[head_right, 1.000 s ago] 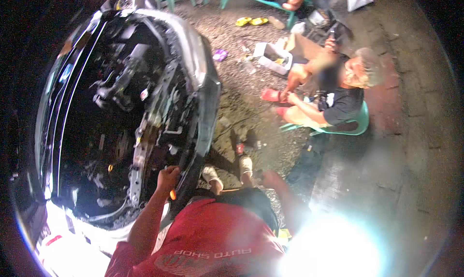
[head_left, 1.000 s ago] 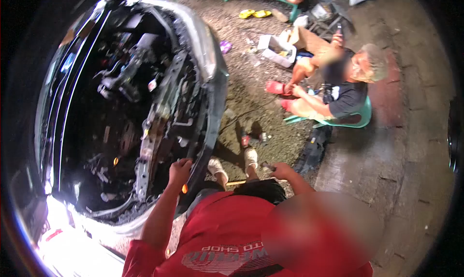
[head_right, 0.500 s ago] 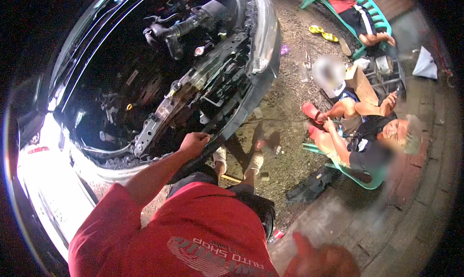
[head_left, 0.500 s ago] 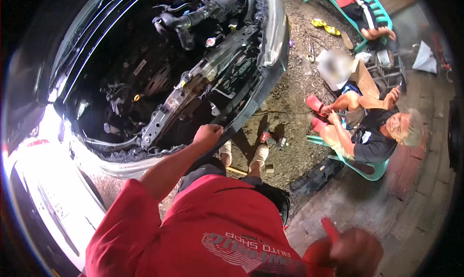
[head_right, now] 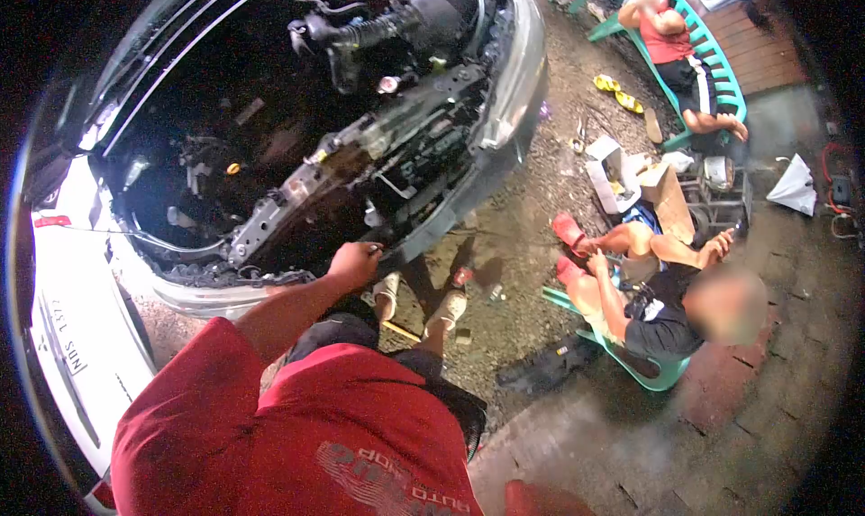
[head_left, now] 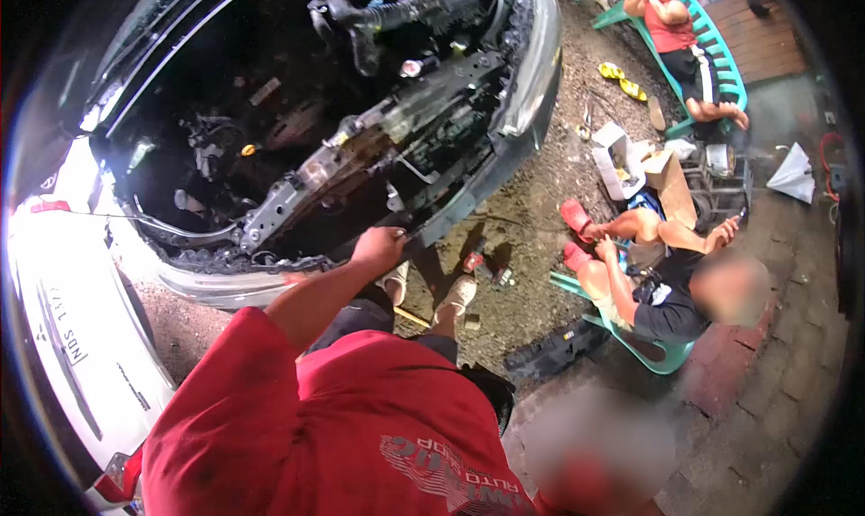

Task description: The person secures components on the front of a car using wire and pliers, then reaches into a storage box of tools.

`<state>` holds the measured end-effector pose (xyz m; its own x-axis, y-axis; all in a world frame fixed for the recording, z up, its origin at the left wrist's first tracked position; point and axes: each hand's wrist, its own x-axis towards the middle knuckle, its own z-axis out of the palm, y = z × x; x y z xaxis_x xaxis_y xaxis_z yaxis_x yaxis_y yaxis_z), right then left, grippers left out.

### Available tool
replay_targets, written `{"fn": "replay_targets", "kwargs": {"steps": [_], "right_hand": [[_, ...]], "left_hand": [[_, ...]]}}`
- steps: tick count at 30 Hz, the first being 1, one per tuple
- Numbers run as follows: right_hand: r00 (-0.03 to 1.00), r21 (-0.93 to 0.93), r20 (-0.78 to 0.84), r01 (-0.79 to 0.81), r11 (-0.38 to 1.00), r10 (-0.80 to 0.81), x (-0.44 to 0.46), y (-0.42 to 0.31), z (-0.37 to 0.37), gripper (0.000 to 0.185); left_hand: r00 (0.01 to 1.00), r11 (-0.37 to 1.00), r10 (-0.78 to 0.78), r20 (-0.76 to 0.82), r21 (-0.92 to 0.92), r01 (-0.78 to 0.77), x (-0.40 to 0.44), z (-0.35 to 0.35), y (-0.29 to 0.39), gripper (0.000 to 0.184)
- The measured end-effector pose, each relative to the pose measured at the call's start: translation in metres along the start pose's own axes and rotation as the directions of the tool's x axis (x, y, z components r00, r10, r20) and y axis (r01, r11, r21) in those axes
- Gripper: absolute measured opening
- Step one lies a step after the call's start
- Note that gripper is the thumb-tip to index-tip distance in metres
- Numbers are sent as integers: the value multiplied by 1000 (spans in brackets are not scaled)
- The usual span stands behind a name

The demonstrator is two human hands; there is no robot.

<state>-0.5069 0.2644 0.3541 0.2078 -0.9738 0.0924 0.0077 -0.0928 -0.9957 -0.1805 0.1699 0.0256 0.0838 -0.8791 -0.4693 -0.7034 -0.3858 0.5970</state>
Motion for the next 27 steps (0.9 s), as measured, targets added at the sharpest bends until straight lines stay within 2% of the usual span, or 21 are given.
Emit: {"fn": "replay_targets", "kwargs": {"steps": [9, 11, 13, 15, 16, 17, 18, 20, 21, 22, 23, 24, 25, 27], "right_hand": [[996, 38, 46, -76, 996, 74, 13, 20, -4, 16], [993, 48, 62, -104, 993, 101, 18, 25, -7, 15], [988, 72, 76, -140, 988, 134, 26, 35, -9, 15], [964, 80, 88, -257, 963, 250, 45, 56, -12, 14], [932, 71, 92, -357, 931, 351, 61, 78, -13, 14], [856, -23, 103, -507, 862, 507, 81, 107, -17, 14], [738, -225, 136, -626, 746, 661, 101, 143, -21, 12], [685, -340, 72, -667, 663, 725, 108, 238, -7, 12], [676, -353, 53, -675, 648, 735, 105, 276, 2, 12], [671, -351, 66, -678, 646, 739, 102, 306, 12, 12], [543, -149, 49, -826, 544, 838, 100, 332, 23, 13], [393, 59, 62, -919, 390, 917, 97, 351, 35, 13], [380, 59, 66, -925, 376, 923, 96, 365, 47, 13], [336, 255, 89, -918, 305, 938, 94, 390, 64, 14]], "left_hand": [[994, 992, -104, -46, -78, 100, 10, 46, -13, 32], [994, 994, -64, -87, -94, 55, 12, 55, -16, 32], [996, 999, -26, -87, -30, 24, 12, 60, -13, 33], [999, 1000, 18, -45, 20, -17, 12, 67, -15, 39], [998, 996, 65, -11, 66, -64, 12, 70, -17, 46], [981, 979, 176, -81, 116, -166, 12, 85, -28, 53], [985, 981, 158, -64, 127, -149, 4, 80, -16, 51], [988, 974, 151, -11, 174, -147, 3, 85, -6, 50], [977, 961, 209, -39, 192, -198, 0, 97, -11, 52], [947, 936, 304, -107, 219, -276, -4, 102, -12, 45], [903, 903, 395, -171, 253, -347, -8, 105, -10, 40], [904, 889, 403, -144, 297, -349, -13, 100, -3, 41], [875, 893, 430, -222, 248, -376, -11, 108, -6, 47], [902, 910, 392, -179, 221, -352, -20, 111, -2, 44]]}}
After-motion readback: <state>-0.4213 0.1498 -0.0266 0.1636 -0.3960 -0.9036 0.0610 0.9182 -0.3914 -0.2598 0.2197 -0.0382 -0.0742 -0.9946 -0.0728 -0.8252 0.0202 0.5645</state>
